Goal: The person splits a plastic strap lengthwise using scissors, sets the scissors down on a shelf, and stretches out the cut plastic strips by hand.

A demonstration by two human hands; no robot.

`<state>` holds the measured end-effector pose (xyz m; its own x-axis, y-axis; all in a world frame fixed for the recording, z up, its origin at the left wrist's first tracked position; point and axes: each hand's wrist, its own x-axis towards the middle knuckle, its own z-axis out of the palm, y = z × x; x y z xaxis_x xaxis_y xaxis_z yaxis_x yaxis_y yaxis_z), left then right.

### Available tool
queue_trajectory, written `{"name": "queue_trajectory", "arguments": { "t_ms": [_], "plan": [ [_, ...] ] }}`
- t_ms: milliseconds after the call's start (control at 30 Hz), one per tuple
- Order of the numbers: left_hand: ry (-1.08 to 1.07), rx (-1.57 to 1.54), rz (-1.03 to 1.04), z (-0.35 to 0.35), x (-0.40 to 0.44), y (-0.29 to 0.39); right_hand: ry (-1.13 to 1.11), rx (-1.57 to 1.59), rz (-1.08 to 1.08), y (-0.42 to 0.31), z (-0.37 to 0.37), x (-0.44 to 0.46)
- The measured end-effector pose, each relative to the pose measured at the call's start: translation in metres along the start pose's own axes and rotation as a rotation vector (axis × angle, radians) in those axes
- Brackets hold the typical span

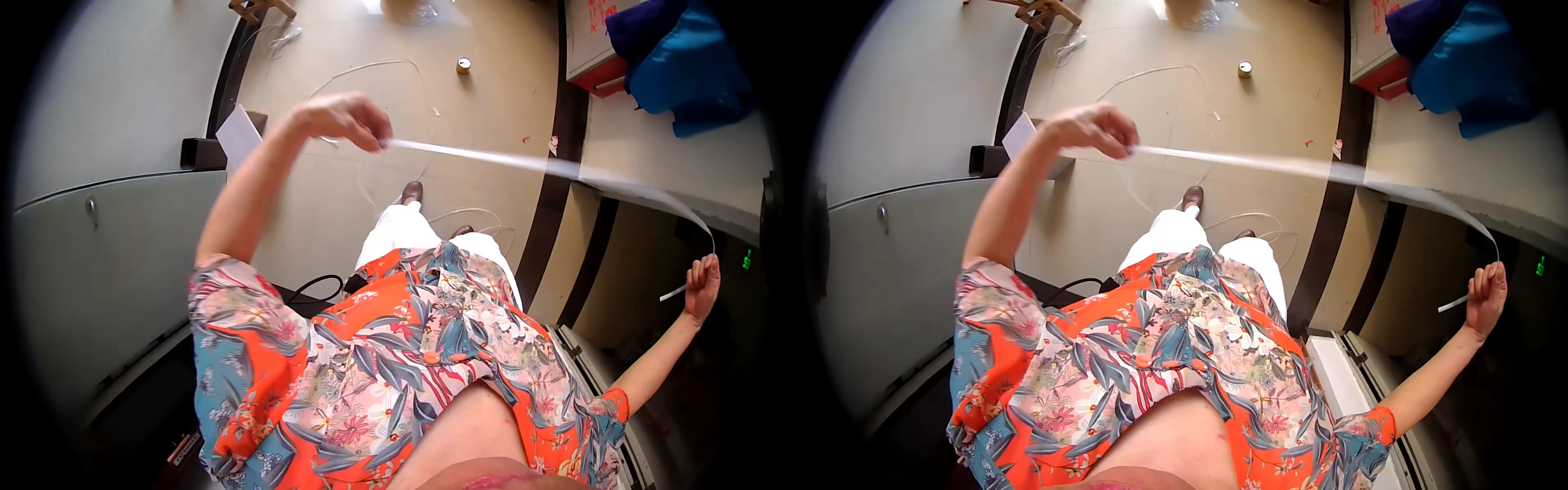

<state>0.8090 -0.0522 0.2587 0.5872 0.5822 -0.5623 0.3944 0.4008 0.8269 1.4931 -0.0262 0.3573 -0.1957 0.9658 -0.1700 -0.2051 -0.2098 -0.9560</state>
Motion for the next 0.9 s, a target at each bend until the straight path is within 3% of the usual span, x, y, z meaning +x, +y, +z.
{"name": "queue_trajectory", "arguments": {
  "t_ms": [67,167,200,367,467,533,633,733,833,867,900],
  "plan": [
    [-0.024,-0.241,0.006,0.02,0.011,-0.02,-0.012,0.132,-0.044,-0.004,-0.004,0.003],
    [-0.11,-0.274,-0.063,0.044,0.024,-0.056,-0.016,0.186,-0.04,-0.02,-0.026,-0.002],
    [-0.075,-0.158,-0.111,0.049,0.026,-0.069,-0.001,0.163,-0.03,-0.026,-0.032,-0.002],
    [0.253,0.371,-0.372,0.049,0.022,-0.133,0.095,0.203,-0.02,-0.05,-0.075,-0.01],
    [0.515,0.161,-0.389,0.026,0.003,-0.175,0.456,0.105,0.023,-0.062,-0.09,-0.017],
    [0.662,0.164,-0.308,0.001,-0.004,-0.197,0.412,0.141,-0.003,-0.067,-0.108,-0.018],
    [1.027,0.132,-0.103,-0.043,-0.031,-0.183,0.339,0.192,-0.098,-0.074,-0.156,-0.03],
    [1.261,0.284,-0.023,-0.076,-0.074,-0.15,0.633,0.17,-0.163,-0.069,-0.205,-0.05],
    [1.37,0.547,-0.149,-0.105,-0.1,-0.155,0.938,0.156,-0.166,-0.045,-0.257,-0.084],
    [1.378,0.659,-0.215,-0.103,-0.105,-0.142,0.749,0.184,-0.109,-0.03,-0.3,-0.109],
    [1.37,0.689,-0.278,-0.111,-0.113,-0.114,0.892,0.03,-0.005,-0.024,-0.272,-0.105]
  ]
}}
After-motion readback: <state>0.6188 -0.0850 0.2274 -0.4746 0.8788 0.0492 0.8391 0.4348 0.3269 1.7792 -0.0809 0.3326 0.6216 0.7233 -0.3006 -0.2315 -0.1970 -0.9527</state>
